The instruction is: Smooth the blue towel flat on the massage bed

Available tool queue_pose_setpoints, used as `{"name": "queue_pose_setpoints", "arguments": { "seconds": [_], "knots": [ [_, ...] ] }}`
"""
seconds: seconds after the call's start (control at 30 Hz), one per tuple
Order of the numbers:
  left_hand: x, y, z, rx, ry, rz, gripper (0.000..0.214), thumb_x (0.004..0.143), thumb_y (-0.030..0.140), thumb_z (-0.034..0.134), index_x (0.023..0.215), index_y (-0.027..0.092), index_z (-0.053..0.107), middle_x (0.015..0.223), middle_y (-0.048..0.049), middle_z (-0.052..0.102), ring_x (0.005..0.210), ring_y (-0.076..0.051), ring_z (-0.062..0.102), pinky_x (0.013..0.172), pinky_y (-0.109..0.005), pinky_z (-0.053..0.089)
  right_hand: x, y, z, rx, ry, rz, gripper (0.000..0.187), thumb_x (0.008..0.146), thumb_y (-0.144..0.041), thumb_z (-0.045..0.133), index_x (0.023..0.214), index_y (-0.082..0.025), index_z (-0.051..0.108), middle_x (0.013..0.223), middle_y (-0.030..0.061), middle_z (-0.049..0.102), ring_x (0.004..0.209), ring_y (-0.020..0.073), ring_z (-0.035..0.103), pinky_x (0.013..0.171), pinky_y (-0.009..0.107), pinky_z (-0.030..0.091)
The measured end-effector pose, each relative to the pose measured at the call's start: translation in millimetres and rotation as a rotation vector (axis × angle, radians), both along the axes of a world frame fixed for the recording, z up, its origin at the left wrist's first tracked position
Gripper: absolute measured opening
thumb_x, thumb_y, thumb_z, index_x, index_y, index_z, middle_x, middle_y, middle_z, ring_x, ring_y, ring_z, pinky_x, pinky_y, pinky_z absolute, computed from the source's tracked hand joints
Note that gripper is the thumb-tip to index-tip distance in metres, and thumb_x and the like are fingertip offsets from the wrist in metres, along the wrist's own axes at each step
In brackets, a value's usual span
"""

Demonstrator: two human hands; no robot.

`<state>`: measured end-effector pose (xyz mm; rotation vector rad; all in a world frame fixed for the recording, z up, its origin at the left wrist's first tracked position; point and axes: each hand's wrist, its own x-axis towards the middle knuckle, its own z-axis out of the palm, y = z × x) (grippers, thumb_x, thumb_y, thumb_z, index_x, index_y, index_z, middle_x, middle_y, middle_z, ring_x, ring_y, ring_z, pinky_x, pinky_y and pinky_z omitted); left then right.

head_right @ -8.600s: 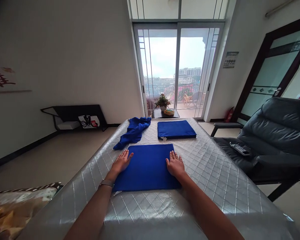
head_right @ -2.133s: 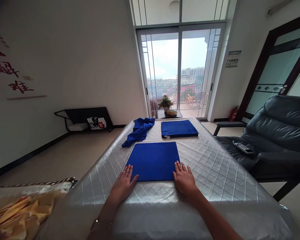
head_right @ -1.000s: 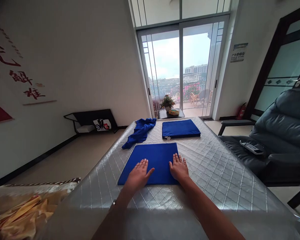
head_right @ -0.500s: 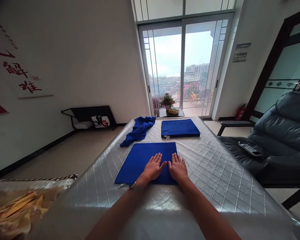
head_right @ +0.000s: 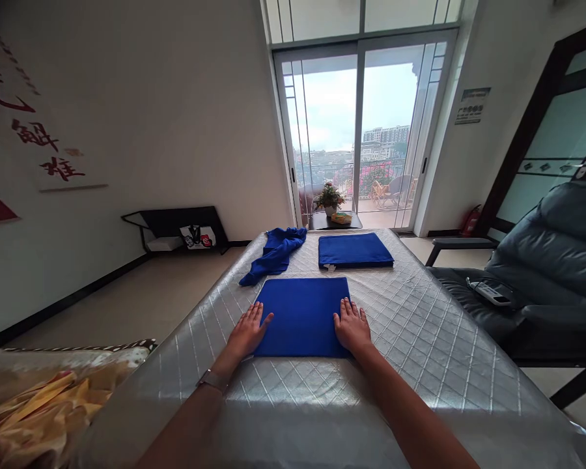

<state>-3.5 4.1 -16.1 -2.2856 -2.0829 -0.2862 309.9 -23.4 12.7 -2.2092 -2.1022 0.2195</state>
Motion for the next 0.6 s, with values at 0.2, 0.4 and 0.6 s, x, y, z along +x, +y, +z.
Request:
{"name": "queue_pose_setpoints", "arguments": {
  "seconds": [0.2,0.4,0.6],
  "knots": [
    [4.1,-1.9,2.0,0.000,-0.017,-0.005,0.087,0.099,0.066,0.013,0.154,0.001,0.028,0.162,-0.0178,0.027,0.151,-0.028,0.023,0.123,-0.043,0.021,-3.0,0.3,2.6,-0.031,-0.038,-0.007,0.066,0.102,-0.043,0.017,0.160,-0.010,0.014,0.167,0.0056,0.010,0.153,0.0215,0.010,0.123,0.041,0.006],
    [4.6,-2.8,1.5,0.044,-0.007,0.010,0.083,0.100,0.064,0.018,0.154,0.003,0.032,0.161,-0.0180,0.030,0.150,-0.031,0.025,0.122,-0.046,0.024,-1.6,2.0,11.6,-0.067,-0.109,0.003,0.067,0.102,-0.045,0.018,0.160,-0.011,0.018,0.166,0.0060,0.014,0.153,0.0251,0.009,0.122,0.048,0.005],
    [5.8,-2.5,2.3,0.048,0.003,0.020,0.081,0.100,0.064,0.017,0.153,0.006,0.035,0.160,-0.0171,0.033,0.149,-0.031,0.029,0.121,-0.047,0.025,5.3,24.8,30.4,-0.056,-0.128,0.041,0.066,0.102,-0.047,0.016,0.158,-0.011,0.025,0.165,0.0069,0.019,0.152,0.0261,0.013,0.122,0.049,0.008]
  ]
}}
